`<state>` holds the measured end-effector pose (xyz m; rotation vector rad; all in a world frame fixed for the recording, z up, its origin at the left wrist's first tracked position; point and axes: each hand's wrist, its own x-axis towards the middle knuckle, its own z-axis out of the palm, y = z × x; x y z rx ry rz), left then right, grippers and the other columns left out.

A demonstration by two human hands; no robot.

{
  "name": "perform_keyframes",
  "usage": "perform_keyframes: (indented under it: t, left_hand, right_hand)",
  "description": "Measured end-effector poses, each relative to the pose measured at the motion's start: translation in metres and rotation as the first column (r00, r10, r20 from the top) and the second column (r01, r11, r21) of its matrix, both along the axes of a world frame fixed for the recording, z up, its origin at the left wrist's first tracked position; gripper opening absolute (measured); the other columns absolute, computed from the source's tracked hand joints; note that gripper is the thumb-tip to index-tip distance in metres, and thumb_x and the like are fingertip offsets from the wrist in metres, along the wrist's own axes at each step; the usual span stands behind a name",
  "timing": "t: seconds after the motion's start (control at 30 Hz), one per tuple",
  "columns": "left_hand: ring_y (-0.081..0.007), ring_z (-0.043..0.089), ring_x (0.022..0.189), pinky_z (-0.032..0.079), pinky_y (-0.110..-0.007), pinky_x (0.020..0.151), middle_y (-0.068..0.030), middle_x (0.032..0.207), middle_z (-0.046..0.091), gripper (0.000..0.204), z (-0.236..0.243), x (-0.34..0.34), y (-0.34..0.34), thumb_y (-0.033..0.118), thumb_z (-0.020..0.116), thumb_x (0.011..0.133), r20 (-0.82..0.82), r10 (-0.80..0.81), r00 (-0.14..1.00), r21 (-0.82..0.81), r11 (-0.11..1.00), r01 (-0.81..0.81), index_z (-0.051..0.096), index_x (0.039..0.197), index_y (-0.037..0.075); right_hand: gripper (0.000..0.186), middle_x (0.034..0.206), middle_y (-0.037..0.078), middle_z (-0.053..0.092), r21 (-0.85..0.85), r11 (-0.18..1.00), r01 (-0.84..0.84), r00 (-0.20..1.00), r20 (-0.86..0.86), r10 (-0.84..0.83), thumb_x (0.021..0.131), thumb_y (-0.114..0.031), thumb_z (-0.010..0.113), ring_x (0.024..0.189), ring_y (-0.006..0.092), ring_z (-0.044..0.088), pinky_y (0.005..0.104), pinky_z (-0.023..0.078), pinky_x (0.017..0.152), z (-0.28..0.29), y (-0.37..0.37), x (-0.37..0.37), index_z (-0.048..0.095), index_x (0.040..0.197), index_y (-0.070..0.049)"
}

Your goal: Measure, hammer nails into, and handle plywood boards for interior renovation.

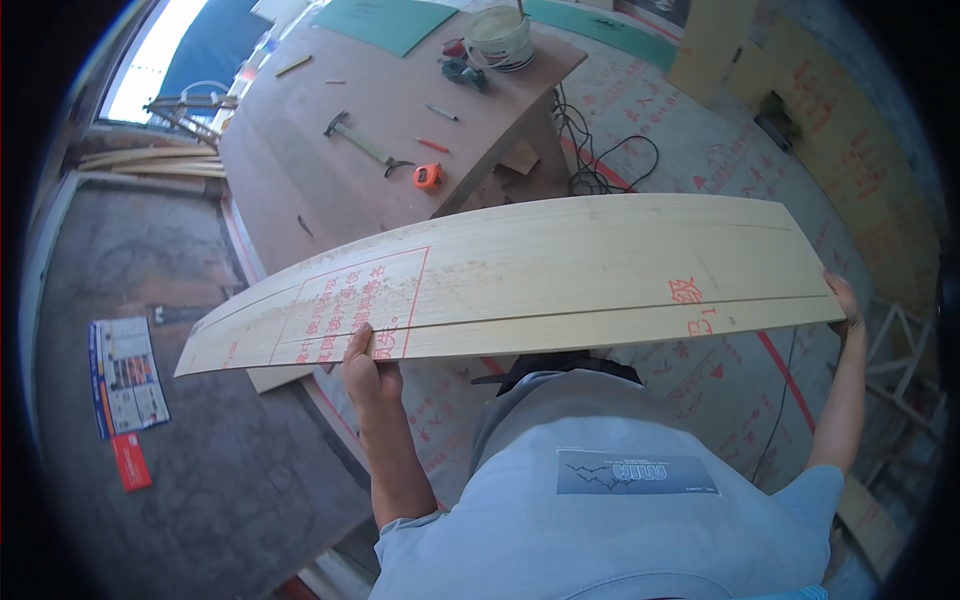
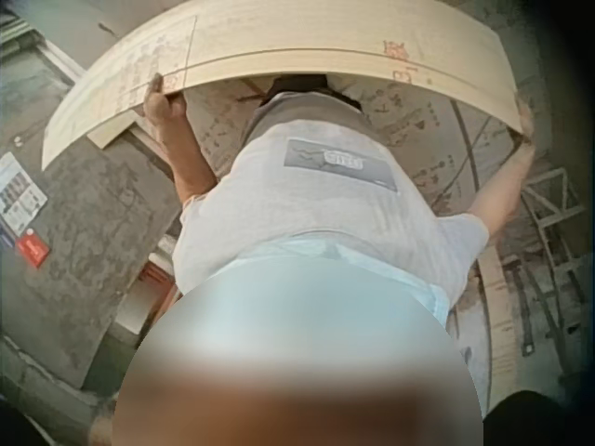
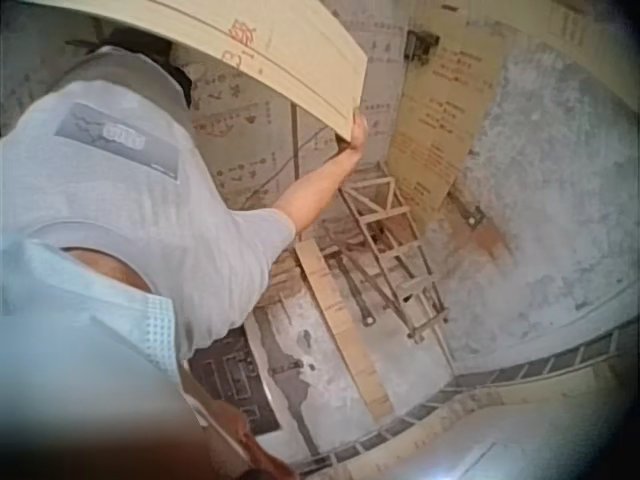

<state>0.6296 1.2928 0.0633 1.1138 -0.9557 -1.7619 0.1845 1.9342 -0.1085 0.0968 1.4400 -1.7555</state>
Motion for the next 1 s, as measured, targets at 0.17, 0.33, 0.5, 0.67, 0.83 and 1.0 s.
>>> perform_keyframes:
  t: [0.17,0.33,0.5,0.67,0.83,1.0]
  left_hand:
    - [-0.0315,0.062,0.116,0.054,-0.043,0.099,-0.0214,0.13,0.056,0.041,0.0,0.004,0.014,0.001,0.049,0.098,0.091,0.113,0.989,0.147,0.981,-0.126,0.041,0.136,-0.011]
    - [-0.0343,0.06,0.119,0.054,-0.046,0.1,-0.0224,0.132,0.056,0.043,-0.01,0.01,0.002,0.002,0.049,0.098,0.078,0.167,0.983,0.248,0.952,-0.182,0.04,0.139,-0.01]
    - [-0.0334,0.064,0.112,0.058,-0.047,0.091,-0.0212,0.128,0.058,0.043,-0.006,-0.01,0.0,0.006,0.053,0.098,0.185,0.286,0.94,0.289,0.899,-0.33,0.043,0.137,-0.009]
    - [-0.0321,0.066,0.107,0.06,-0.045,0.086,-0.0206,0.125,0.06,0.043,0.01,-0.081,0.013,0.007,0.056,0.097,0.238,0.357,0.903,0.218,0.886,-0.408,0.045,0.136,-0.009]
    - [-0.0314,0.067,0.104,0.06,-0.045,0.085,-0.0204,0.123,0.061,0.042,0.007,-0.166,0.038,0.005,0.056,0.096,0.239,0.388,0.89,0.219,0.871,-0.439,0.046,0.134,-0.01]
    - [-0.0298,0.068,0.101,0.06,-0.045,0.083,-0.0181,0.118,0.063,0.035,-0.021,-0.252,0.061,0.003,0.058,0.095,0.273,0.451,0.85,0.219,0.831,-0.512,0.053,0.128,-0.009]
  right_hand:
    - [0.043,0.1,0.012,0.072,0.188,0.952,-0.24,0.971,0.064,0.232,0.107,-0.032,0.042,0.084,0.0184,0.071,0.0316,0.056,0.077,0.061,-0.026,-0.094,0.065,0.114,0.004]
    - [0.039,0.094,0.011,0.071,0.202,0.846,-0.494,0.867,0.192,0.46,0.104,-0.028,0.046,0.079,0.016,0.07,0.03,0.056,0.071,0.112,-0.079,-0.149,0.067,0.109,0.004]
    - [0.036,0.087,0.009,0.071,0.437,0.817,-0.375,0.912,0.02,0.409,0.104,-0.026,0.047,0.068,0.0124,0.067,0.03,0.052,0.057,0.137,-0.147,-0.201,0.067,0.111,0.003]
    - [0.036,0.078,0.005,0.069,0.584,0.668,-0.461,0.854,0.089,0.512,0.104,-0.028,0.049,0.058,0.0112,0.063,0.0289,0.048,0.048,0.148,-0.196,-0.292,0.07,0.101,0.001]
    - [0.035,0.067,0.001,0.064,0.633,0.57,-0.524,0.781,0.09,0.618,0.105,-0.03,0.05,0.049,0.0086,0.055,0.028,0.039,0.041,0.099,-0.188,-0.398,0.07,0.092,-0.005]
    - [0.037,0.069,0.002,0.065,0.649,0.417,-0.636,0.654,0.167,0.737,0.105,-0.031,0.05,0.052,0.0098,0.057,0.0297,0.043,0.046,0.056,-0.21,-0.525,0.071,0.093,-0.003]
